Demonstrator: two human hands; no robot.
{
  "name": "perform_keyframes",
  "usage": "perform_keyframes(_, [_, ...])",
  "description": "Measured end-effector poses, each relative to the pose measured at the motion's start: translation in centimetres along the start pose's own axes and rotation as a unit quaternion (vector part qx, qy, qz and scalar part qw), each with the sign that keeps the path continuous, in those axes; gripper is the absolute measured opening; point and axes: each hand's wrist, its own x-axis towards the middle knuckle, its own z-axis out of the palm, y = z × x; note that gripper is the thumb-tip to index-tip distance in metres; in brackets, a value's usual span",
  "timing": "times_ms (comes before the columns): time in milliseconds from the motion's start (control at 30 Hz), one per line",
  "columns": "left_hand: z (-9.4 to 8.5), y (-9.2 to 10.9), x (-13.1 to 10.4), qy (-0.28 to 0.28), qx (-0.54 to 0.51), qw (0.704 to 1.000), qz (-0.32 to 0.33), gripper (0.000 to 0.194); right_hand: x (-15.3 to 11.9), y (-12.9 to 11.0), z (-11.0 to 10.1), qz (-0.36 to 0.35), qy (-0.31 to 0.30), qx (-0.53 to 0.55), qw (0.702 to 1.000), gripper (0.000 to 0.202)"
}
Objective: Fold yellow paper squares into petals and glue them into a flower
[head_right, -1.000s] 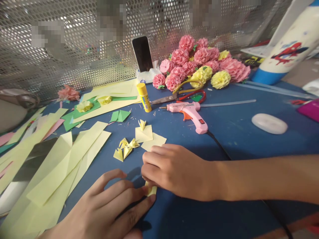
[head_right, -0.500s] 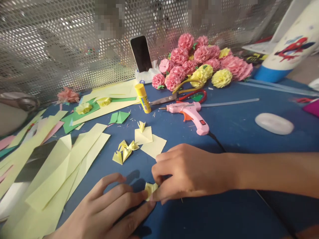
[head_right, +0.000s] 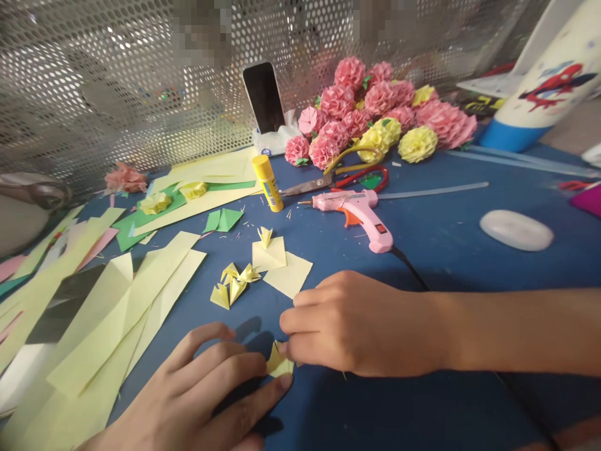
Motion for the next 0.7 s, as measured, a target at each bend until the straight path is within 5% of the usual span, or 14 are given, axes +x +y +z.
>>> perform_keyframes(233, [0.0,0.2,0.4,0.006,0.029,0.999,0.021,0.035,0.3,-0.2,1.0,0.173,0.039,0.208,0.962,0.014])
perform_keyframes(433, [0.2,0.4,0.1,0.047,0.045,0.996,0.064,0.036,1.0,-0.7,0.7,0.218,0.033,0.263,0.939,0.008])
perform_keyframes(567, [0.0,0.4,-0.2,0.098,0.052,0.992,0.064,0.044,1.0,-0.6,0.3,0.109,0.098,0.246,0.958,0.008])
perform_keyframes(700, [0.1,0.0,-0.4,0.118,0.004,0.993,-0.001,0.049,0.7,-0.2,0.0,-0.094,0.129,-0.013,0.987,0.022])
